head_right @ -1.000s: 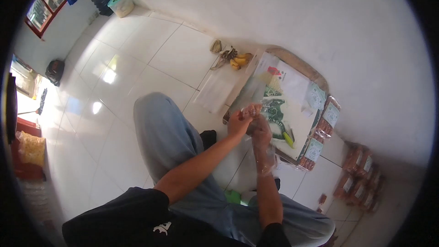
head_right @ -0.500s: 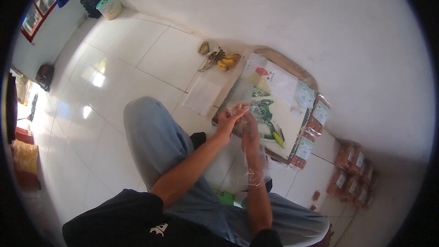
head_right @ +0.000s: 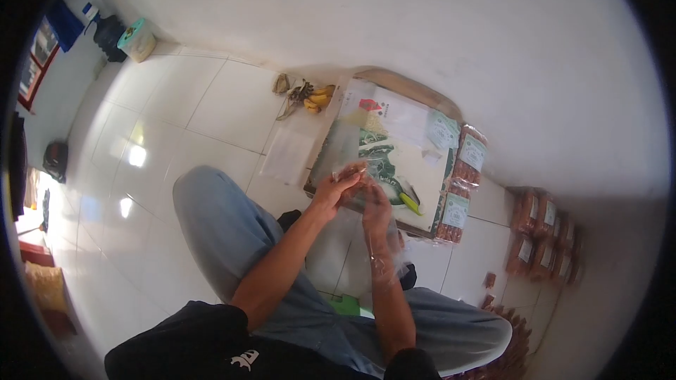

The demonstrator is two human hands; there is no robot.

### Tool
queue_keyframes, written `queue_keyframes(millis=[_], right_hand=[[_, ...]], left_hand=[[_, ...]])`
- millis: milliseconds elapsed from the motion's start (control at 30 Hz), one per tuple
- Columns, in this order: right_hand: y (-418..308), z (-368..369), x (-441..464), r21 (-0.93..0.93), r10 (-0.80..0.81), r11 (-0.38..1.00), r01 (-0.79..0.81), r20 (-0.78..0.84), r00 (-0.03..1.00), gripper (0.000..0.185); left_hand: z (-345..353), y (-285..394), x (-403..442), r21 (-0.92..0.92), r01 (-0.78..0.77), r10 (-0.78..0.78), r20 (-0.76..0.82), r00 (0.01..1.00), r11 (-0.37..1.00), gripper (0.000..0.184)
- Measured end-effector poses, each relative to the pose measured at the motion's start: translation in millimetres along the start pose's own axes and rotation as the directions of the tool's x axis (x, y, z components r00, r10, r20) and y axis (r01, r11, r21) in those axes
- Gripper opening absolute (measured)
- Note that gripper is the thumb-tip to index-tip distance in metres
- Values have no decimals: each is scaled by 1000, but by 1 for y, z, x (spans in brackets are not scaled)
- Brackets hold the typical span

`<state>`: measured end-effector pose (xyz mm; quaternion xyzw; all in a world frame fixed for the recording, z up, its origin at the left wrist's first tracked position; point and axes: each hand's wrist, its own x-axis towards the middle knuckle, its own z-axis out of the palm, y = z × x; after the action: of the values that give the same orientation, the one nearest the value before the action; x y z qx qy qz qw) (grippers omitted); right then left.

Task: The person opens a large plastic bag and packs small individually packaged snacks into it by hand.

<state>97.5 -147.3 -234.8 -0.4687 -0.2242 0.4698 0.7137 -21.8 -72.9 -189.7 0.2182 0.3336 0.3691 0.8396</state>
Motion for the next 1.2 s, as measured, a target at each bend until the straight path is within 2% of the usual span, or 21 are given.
queue_keyframes(millis=[33,100,133,167,200,233,300,333,367,433,500,533,600,733,800,867,1000,1033,1067,1133,1200], right_hand=[[-3,2,-2,6,-6,1000,6,-9,1000,27],[-14,13,-9,-221,-62,973,69,35,997,31],[-19,17,-11,-216,-64,974,69,27,998,31],[-24,21,-13,-325,-109,937,125,67,992,36],[-26,21,-14,-427,-149,885,184,113,982,43],[-28,20,-14,-422,-153,888,183,106,983,43],[-34,22,-15,-588,-122,770,247,244,962,59],[-37,24,-17,-583,-127,775,245,236,963,59],[-41,26,-18,-495,-143,816,297,325,935,65],[-36,24,-18,-392,-170,856,338,404,899,72],[-20,12,-10,-607,-134,695,385,417,899,84],[-20,11,-10,-601,-140,702,383,411,901,84],[-26,13,-7,-535,13,813,230,411,911,91],[-35,21,-10,-406,-20,888,215,433,901,88],[-34,24,-7,-579,-53,777,248,333,941,85],[-44,30,-11,-593,-108,752,288,320,941,79],[-49,40,-14,-659,-285,642,392,270,920,62],[-55,42,-15,-654,-289,648,390,263,920,62],[-63,43,-16,-604,-221,728,323,238,946,63],[-65,41,-11,-540,-158,803,252,215,964,64],[-42,22,3,-796,-229,494,350,269,935,74]], left_hand=[[1,-2,-1,38,-5,6,-34,999,999,38],[0,-1,-1,83,-6,12,-65,998,997,35],[1,2,-3,-7,52,-52,-79,996,999,35],[2,4,-5,-96,109,-118,-87,989,989,36],[6,6,-6,-87,115,-122,-85,989,990,36],[9,8,-8,-127,89,-96,-47,994,988,39],[12,7,-8,-158,70,-73,-10,997,985,42],[12,4,-7,-108,28,-38,-93,995,994,44],[11,3,-5,-53,-12,3,-175,985,998,45],[4,-2,0,-11,-13,11,-199,980,1000,44],[4,-2,-1,32,-14,21,-225,974,999,44],[11,2,-8,112,-35,57,-200,978,993,41],[17,5,-11,204,-56,92,-171,981,977,38],[21,9,-10,229,-95,127,-129,984,969,37],[27,9,-9,215,-88,107,-80,991,973,37],[35,0,-11,244,-134,180,-174,968,960,39],[30,-20,0,172,-178,201,-129,971,969,42],[32,-24,0,181,-131,162,-171,972,975,47],[33,-27,-1,188,-84,124,-213,969,979,52],[42,-32,-5,263,-121,183,-227,957,957,50],[48,-35,-14,333,-152,238,-237,942,931,49]])
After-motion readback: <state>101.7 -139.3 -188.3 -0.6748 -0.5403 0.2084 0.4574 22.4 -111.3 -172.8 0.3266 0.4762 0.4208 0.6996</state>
